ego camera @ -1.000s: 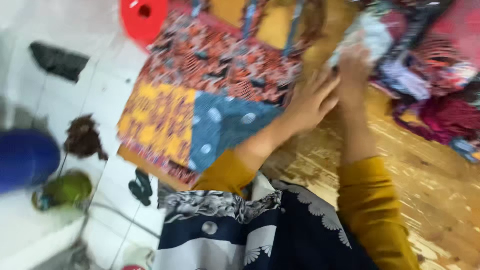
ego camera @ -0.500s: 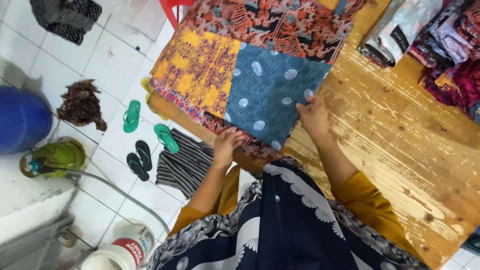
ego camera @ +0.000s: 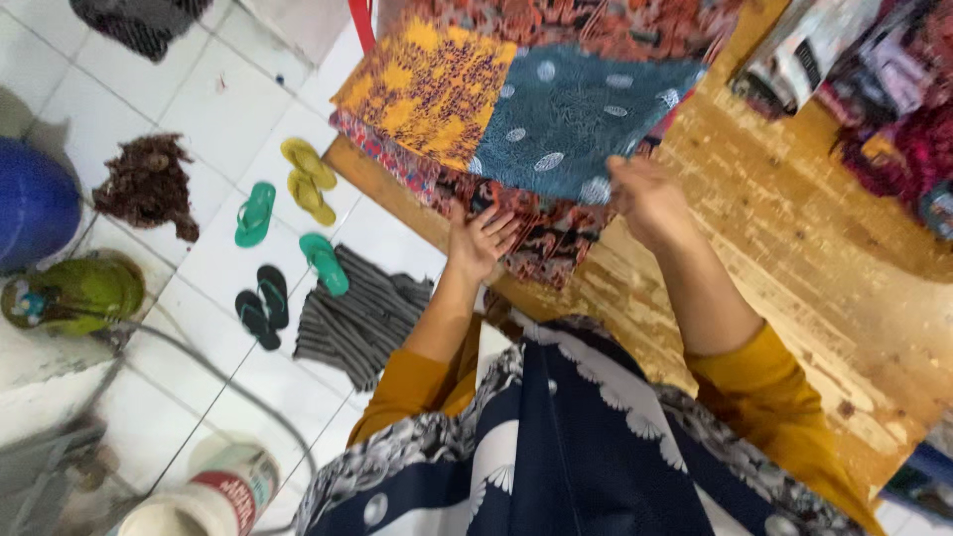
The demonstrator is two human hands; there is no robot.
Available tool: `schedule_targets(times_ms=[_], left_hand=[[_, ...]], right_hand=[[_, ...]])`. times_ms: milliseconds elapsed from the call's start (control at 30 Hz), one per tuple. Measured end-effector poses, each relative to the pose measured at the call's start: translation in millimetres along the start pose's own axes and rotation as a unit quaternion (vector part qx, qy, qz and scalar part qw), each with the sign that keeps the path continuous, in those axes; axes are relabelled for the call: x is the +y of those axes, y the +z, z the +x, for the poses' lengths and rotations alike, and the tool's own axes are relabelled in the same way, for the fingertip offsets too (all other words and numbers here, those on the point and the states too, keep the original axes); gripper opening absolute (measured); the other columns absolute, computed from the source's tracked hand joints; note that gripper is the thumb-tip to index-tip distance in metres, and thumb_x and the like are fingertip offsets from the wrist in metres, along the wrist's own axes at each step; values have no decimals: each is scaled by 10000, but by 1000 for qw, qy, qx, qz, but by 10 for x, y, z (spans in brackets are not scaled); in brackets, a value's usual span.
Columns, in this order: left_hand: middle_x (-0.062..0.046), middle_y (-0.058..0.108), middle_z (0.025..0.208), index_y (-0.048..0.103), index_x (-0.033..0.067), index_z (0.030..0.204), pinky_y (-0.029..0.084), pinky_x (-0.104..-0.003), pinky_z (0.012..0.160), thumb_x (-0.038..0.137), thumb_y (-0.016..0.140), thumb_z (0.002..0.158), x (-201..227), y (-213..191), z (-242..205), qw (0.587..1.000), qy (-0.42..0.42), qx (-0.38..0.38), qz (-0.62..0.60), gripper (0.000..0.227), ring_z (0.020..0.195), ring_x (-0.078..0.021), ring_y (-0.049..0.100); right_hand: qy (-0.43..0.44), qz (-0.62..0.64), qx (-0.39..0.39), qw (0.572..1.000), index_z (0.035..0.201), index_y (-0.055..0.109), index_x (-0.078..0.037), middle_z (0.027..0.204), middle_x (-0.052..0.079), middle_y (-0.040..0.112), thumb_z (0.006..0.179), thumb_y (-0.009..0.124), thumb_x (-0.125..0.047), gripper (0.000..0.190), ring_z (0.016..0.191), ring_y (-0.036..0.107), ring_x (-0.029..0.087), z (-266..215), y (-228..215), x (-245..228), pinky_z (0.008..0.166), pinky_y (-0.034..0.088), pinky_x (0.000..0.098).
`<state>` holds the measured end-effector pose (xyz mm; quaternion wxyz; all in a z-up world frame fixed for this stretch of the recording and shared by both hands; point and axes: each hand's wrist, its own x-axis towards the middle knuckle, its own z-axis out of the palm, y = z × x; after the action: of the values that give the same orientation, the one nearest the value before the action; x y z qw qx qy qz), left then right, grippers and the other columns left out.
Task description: The person folds several patterned tote bags on a wooden table. Each bag is unfolded, smoothed, and folded into a compact rectangle, then placed in a stack. The process is repeated for multiple bags with different patterns.
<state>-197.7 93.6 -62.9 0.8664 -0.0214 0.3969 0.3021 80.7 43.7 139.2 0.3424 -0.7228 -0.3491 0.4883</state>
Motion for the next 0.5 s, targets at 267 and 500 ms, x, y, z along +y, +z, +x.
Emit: schedule_targets(times_ms=[267,500], left_hand=[[-197,540,1488,431,21,1528,474,-463,1003,761,437,913,103,181,-29,979,164,59,108,962,1302,-344,553],[-81,665,1380,603,43,1402,331,-311,523,302,636,1050,818,731,228,953,255,-120,112,438,648,-183,381]], right_hand=[[34,333,-125,934,946,580,59,910,220,692,1082,532,-42,177,834,758,334,-387,-57,212,826,677,455],[30,456,-61,887,1211,527,-25,1301,169,607,1090,475,-130,169,1152,628,444,-433,-32,-278,1055,461,700]])
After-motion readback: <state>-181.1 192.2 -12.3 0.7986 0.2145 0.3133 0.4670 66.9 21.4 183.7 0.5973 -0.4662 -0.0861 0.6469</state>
